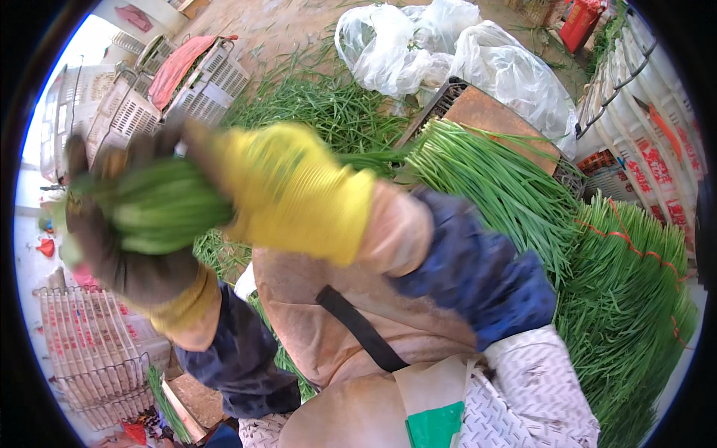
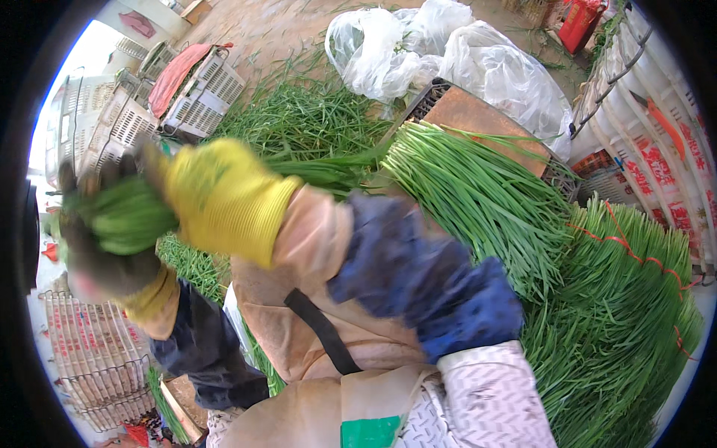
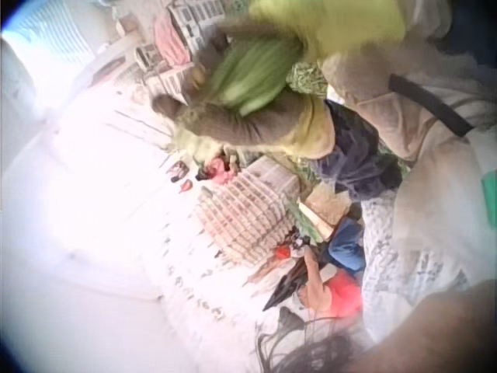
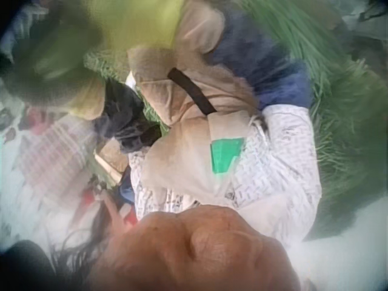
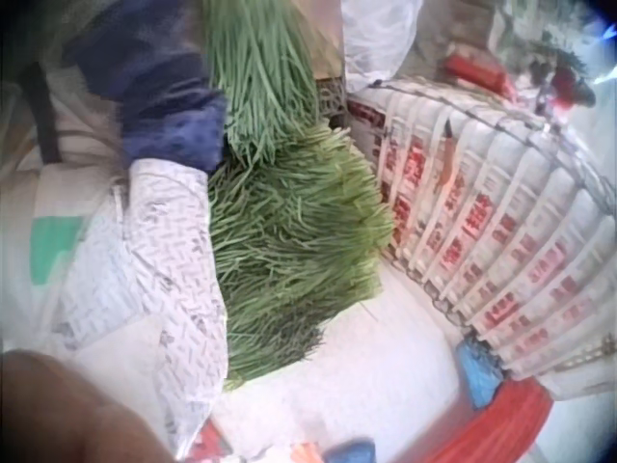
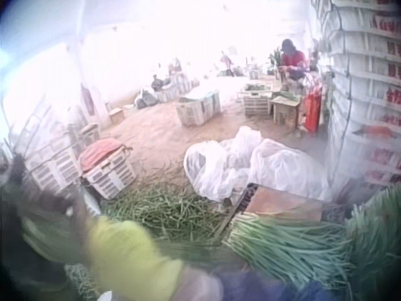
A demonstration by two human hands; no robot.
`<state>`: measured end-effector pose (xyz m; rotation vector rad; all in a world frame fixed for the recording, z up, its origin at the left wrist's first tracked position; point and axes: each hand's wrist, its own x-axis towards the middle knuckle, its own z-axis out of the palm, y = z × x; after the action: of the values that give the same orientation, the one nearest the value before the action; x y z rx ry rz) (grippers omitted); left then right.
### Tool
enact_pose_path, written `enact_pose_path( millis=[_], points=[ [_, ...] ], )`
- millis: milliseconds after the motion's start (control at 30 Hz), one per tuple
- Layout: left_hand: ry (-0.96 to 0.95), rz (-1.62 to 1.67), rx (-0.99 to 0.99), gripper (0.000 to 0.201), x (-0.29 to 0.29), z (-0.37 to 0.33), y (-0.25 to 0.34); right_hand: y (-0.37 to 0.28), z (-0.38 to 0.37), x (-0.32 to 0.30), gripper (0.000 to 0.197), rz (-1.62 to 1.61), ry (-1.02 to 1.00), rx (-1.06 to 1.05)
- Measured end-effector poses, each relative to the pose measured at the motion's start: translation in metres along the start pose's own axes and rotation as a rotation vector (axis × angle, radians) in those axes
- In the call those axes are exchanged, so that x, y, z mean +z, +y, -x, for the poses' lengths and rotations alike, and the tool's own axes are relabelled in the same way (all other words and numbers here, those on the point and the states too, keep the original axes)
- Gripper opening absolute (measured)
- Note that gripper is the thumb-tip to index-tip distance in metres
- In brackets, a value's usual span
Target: The person gathers bunches of green onions from a plastic bag, aligns the stalks, and ties them into bundles using red string.
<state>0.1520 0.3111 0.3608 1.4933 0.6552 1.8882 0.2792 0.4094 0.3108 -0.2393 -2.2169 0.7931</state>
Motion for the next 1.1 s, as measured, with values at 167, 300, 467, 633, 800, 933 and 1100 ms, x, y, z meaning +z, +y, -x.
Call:
enact_pose_path(
  millis=[167, 300, 467, 633, 800, 933, 1100],
  points=[
    [-0.155, 0.333, -0.128, 0.077, 0.005, -0.043, -0.108, 0.045, 0.024, -0.122, 0.061, 0.190, 0.228, -0.039],
    [-0.322, -0.742, -0.454, 0.036, 0.059, -0.049, -0.201, 0.073, 0.092, -0.221, 0.063, 0.544, 0.155, 0.370],
    [-0.927, -1.356, -0.291, 0.040, 0.094, -0.040, -0.301, 0.100, 0.177, -0.241, 0.069, 0.547, 0.150, 0.668],
    [-1.147, -1.343, -0.448, 0.033, 0.098, -0.035, -0.356, 0.123, 0.230, -0.226, 0.067, 0.419, 0.185, 1.059],
    [-1.155, -1.267, -0.464, 0.023, 0.090, -0.037, -0.366, 0.133, 0.224, -0.200, 0.065, 0.363, 0.160, 1.036],
    [-1.074, -1.153, -0.516, 0.022, 0.088, -0.034, -0.370, 0.137, 0.224, -0.192, 0.063, 0.351, 0.126, 1.014],
    [-1.019, -1.085, -0.608, 0.024, 0.083, -0.033, -0.381, 0.146, 0.210, -0.175, 0.063, 0.335, 0.138, 0.941]
  ],
)
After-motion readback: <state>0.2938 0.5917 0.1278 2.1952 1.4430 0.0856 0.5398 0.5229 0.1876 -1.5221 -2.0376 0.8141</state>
